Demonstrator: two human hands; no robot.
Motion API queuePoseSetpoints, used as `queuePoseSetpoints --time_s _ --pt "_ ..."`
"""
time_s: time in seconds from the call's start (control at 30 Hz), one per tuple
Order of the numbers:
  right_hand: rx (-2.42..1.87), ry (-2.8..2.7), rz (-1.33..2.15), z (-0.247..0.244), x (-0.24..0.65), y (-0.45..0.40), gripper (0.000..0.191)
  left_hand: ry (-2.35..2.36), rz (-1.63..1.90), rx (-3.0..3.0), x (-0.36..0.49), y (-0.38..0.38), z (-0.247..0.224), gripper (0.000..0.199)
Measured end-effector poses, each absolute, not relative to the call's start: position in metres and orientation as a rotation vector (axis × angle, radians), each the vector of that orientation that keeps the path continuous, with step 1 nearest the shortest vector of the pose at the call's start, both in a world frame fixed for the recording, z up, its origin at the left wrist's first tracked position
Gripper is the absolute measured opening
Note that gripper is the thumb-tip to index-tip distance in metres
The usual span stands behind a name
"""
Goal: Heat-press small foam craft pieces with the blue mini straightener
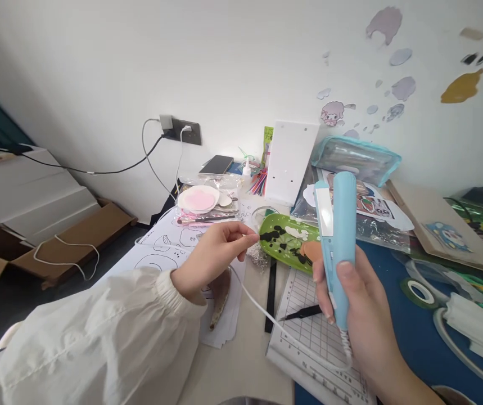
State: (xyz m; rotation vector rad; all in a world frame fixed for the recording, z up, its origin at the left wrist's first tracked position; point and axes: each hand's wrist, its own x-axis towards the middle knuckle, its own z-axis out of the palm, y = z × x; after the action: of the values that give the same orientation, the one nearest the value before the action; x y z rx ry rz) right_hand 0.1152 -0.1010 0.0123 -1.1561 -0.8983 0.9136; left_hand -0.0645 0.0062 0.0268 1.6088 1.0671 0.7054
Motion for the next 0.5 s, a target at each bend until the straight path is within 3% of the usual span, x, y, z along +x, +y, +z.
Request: queuePoseSetpoints --time_s 0.23,0.5 --pt "-1.026 -0.864 0.793 0.014 0.124 -0.102 0.036 1.210 0.346 2.081 -0.023 0.031 0.044 0.022" --pt "-0.959 -0.847 0.833 0.017 0.125 -0.099 0.039 1.237 0.204 2.150 0.008 0.052 0.042 0.025"
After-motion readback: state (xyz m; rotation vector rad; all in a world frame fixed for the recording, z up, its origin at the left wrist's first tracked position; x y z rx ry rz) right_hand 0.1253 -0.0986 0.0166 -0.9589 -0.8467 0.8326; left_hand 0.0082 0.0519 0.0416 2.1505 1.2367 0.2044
